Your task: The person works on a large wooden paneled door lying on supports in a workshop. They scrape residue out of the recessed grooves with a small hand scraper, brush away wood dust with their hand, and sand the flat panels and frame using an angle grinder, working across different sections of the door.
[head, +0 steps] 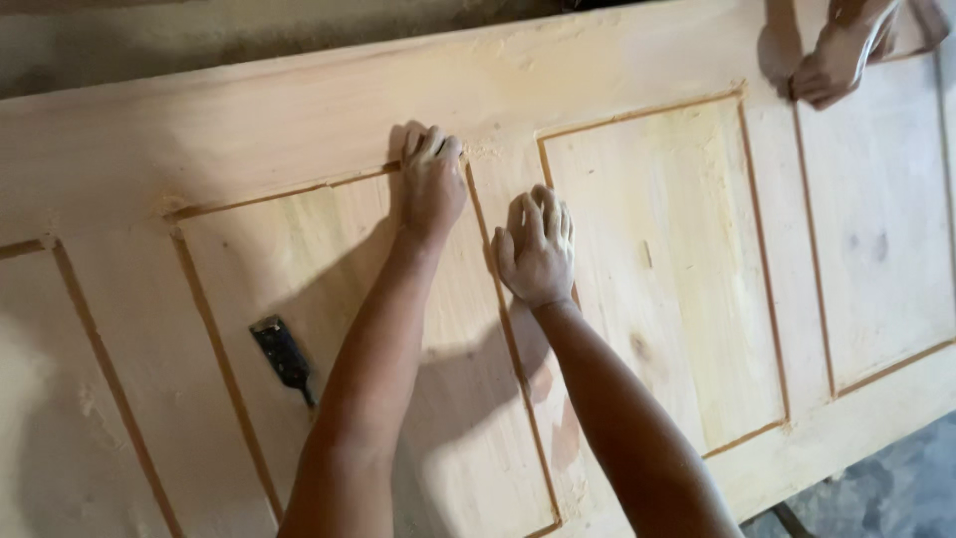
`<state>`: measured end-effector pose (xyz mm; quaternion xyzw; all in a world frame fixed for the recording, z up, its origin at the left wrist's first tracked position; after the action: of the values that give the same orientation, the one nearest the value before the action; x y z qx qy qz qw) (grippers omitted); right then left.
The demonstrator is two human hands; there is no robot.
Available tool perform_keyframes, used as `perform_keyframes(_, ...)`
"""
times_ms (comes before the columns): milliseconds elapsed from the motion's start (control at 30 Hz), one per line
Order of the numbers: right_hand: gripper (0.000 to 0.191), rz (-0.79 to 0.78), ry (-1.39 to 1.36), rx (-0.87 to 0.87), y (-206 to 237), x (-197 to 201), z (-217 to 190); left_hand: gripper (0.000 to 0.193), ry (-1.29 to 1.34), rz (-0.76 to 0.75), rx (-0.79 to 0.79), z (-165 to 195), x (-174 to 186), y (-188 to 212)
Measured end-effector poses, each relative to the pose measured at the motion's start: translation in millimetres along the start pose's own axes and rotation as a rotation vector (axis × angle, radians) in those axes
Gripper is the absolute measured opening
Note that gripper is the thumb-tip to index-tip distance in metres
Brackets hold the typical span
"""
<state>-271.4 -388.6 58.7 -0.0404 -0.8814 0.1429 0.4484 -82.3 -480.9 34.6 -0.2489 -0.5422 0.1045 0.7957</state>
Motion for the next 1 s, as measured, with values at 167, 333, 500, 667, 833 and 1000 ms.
perform_keyframes(167, 0.056, 0.010, -0.013, -0.007, 1, 1, 2, 0.018, -0.104, 0.052, -0.040, -5, 19, 6)
perform_keyframes(333, 0.057, -0.017, 0.006, -0.017, 2, 1, 1, 0.005, -0.167, 0.039, 0.086, -24, 48, 21)
perform_keyframes(500, 0.057, -0.008, 0.021, -0.001, 1, 1, -3, 0.003, 0.088, -0.043, 0.030, -39, 45, 20)
perform_keyframes(667, 0.054, -0.007, 0.012, -0.017, -1, 0, -3, 0.012, 0.184, -0.109, 0.049, -36, 21, 6)
perform_keyframes(833, 0.055, -0.008, -0.003, -0.009, -1, 2, -1, 0.014, 0.042, -0.044, -0.073, -13, 9, -2)
perform_keyframes(1000, 0.057, -0.001, 0.009, -0.019, 0, 3, -2, 0.010, 0.114, -0.075, 0.018, -13, 4, 9)
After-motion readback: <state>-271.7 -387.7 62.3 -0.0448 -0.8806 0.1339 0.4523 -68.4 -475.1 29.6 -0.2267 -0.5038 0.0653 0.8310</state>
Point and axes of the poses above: each hand's wrist, its own y-axis away from the middle knuckle, its own x-axis out of the back of the hand, z = x × y, the point moved 5 cm from there along -y, towards the middle knuckle, and after that the axes turned 14 degrees about -y, right-handed, at the moved point
